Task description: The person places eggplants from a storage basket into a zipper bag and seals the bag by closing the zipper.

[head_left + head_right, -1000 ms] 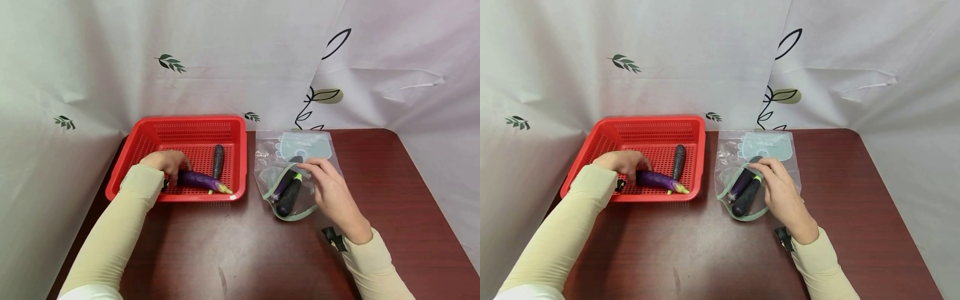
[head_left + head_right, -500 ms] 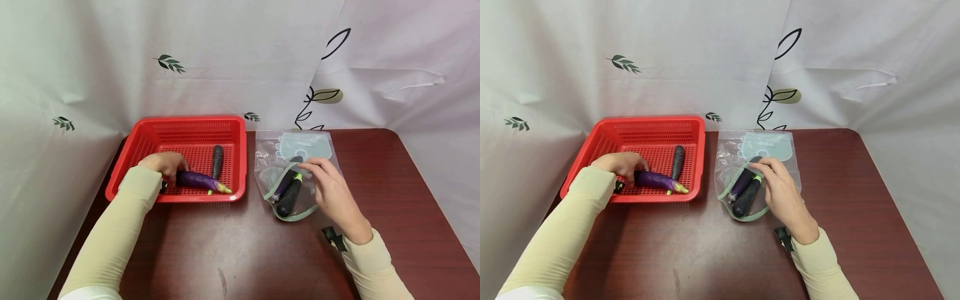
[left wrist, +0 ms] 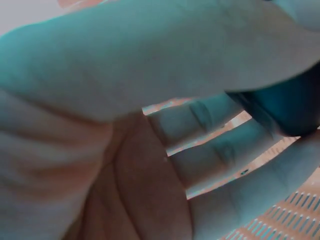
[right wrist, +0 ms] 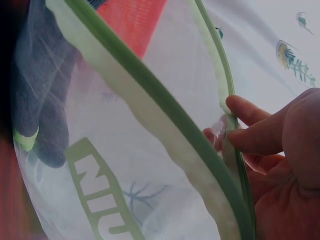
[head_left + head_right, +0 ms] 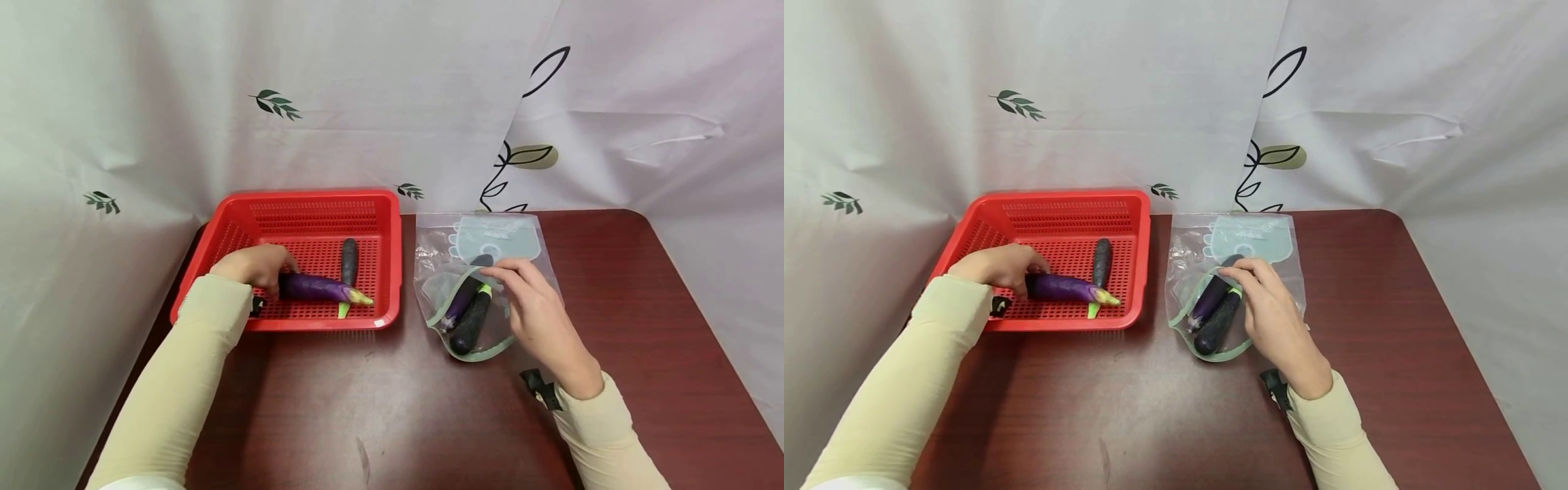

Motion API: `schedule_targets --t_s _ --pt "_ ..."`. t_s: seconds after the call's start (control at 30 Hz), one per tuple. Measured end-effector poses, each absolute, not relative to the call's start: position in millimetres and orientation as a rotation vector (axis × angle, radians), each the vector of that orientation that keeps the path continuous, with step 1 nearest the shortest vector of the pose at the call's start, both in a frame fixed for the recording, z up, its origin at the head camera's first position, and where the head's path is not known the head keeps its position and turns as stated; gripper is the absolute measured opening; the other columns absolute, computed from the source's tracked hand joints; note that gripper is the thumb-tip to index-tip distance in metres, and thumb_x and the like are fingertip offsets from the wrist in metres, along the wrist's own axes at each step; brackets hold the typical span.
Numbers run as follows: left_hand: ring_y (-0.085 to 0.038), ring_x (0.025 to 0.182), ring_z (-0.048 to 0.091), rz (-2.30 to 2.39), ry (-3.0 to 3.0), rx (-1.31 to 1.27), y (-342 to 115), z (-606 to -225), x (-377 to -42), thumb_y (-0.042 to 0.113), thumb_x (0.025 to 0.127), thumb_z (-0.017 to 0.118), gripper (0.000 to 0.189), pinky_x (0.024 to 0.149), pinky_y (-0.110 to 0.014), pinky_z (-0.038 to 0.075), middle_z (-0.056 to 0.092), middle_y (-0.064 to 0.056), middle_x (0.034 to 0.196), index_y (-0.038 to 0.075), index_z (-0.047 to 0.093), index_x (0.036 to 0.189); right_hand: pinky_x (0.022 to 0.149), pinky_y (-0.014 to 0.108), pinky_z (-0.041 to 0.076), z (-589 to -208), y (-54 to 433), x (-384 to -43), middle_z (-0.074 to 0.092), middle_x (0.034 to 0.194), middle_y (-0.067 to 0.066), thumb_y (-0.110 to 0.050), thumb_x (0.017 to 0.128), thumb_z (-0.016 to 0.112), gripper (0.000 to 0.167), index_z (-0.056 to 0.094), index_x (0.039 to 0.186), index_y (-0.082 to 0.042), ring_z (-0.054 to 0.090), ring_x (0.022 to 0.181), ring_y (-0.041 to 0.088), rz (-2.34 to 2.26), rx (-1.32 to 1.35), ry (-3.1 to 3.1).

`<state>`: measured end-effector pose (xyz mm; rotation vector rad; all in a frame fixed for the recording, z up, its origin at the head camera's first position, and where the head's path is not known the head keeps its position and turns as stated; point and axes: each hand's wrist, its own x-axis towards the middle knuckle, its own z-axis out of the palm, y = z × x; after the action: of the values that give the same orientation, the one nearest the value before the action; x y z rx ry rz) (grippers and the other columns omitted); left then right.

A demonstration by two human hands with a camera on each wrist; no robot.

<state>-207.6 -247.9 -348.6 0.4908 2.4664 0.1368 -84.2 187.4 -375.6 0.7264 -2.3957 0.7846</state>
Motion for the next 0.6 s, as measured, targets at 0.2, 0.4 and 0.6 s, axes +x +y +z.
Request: schedule_targets --t_s 0.2,0.4,0.6 --pt "-0.032 0.102 0.062 0.117 2.518 0.481 -249 -341 -202 0.0 0.071 0.086 0.054 0.084 -0.049 0.054 0.066 -0.02 0.116 0.0 0.068 0.122 0.083 0.026 0.047 -376 187 -85 0.06 0.115 0.01 0.026 0.081 0.058 0.05 0.068 0.121 -0.002 0.06 0.103 0.02 0.79 0.729 -2.388" --pt "-0.033 0.105 0.061 0.124 2.536 0.466 -246 -333 -197 0.003 0.073 0.087 0.055 0.089 -0.052 0.052 0.066 -0.021 0.118 -0.001 0.067 0.124 0.084 0.029 0.046 -375 187 -84 0.06 0.115 0.011 0.026 0.082 0.058 0.048 0.068 0.121 -0.002 0.06 0.104 0.021 0.817 0.733 -2.386" --pt "-0.034 0.104 0.061 0.119 2.566 0.472 -244 -325 -191 0.002 0.074 0.086 0.056 0.089 -0.052 0.052 0.066 -0.022 0.118 -0.002 0.066 0.126 0.082 0.027 0.046 -374 188 -83 0.06 0.116 0.011 0.026 0.083 0.057 0.048 0.068 0.121 -0.001 0.06 0.104 0.02 0.818 0.723 -2.395"
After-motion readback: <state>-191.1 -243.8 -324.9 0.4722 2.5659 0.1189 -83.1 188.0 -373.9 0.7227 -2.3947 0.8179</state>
